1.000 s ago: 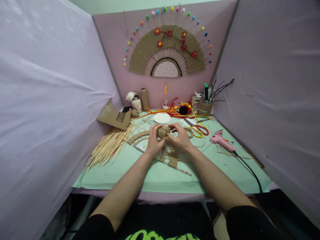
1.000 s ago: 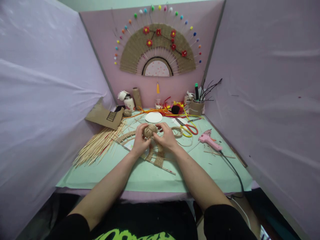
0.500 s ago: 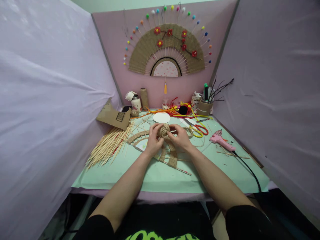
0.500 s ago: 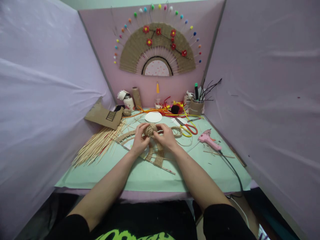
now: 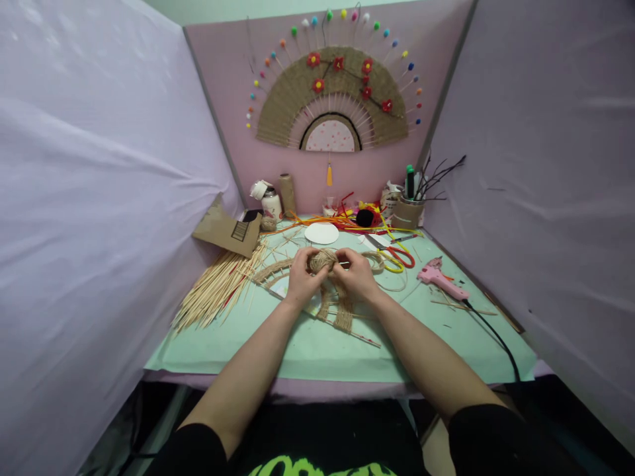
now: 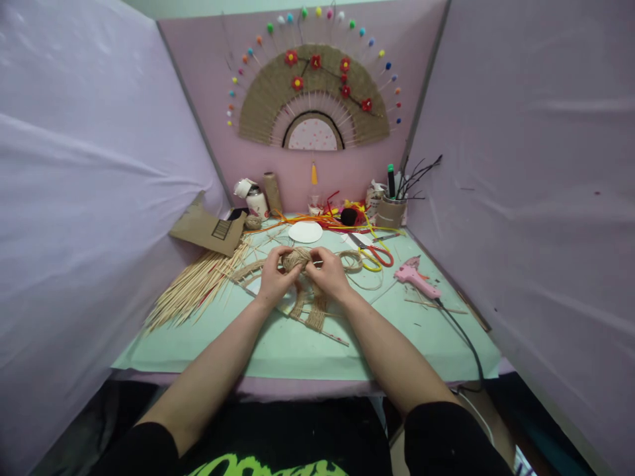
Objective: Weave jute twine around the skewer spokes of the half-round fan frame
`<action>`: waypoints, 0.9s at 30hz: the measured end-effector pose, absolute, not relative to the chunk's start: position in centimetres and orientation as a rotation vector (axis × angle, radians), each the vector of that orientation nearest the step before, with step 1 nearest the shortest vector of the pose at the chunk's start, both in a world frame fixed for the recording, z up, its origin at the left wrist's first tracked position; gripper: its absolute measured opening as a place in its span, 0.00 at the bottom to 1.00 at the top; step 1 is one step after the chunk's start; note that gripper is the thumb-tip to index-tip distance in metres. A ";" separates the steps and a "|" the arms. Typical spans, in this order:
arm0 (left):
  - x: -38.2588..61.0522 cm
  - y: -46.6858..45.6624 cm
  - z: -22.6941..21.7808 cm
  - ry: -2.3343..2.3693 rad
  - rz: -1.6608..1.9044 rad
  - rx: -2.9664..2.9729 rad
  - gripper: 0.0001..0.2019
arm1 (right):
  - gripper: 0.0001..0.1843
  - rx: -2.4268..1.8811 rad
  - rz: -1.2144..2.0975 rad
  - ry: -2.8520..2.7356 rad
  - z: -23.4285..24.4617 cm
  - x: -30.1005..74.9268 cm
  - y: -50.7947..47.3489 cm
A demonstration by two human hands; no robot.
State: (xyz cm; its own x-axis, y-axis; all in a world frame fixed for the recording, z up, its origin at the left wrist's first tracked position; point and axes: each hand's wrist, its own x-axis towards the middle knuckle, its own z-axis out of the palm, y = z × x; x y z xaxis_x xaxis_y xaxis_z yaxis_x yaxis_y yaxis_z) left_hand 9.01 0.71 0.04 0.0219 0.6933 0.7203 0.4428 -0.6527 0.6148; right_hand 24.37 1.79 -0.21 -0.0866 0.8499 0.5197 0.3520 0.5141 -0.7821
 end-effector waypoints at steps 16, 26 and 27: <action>9.1 0.7 -0.2 1.004 1.653 2.123 0.18 | 0.13 -0.977 0.706 -1.673 0.4 25.6 2.2; 8.9 0.6 -0.4 1.087 1.555 2.329 0.19 | 0.09 -0.987 0.570 -1.733 0.2 26.1 2.3; 8.8 0.6 -0.3 1.061 1.538 2.342 0.19 | 0.08 -0.993 0.563 -1.744 0.3 26.3 2.3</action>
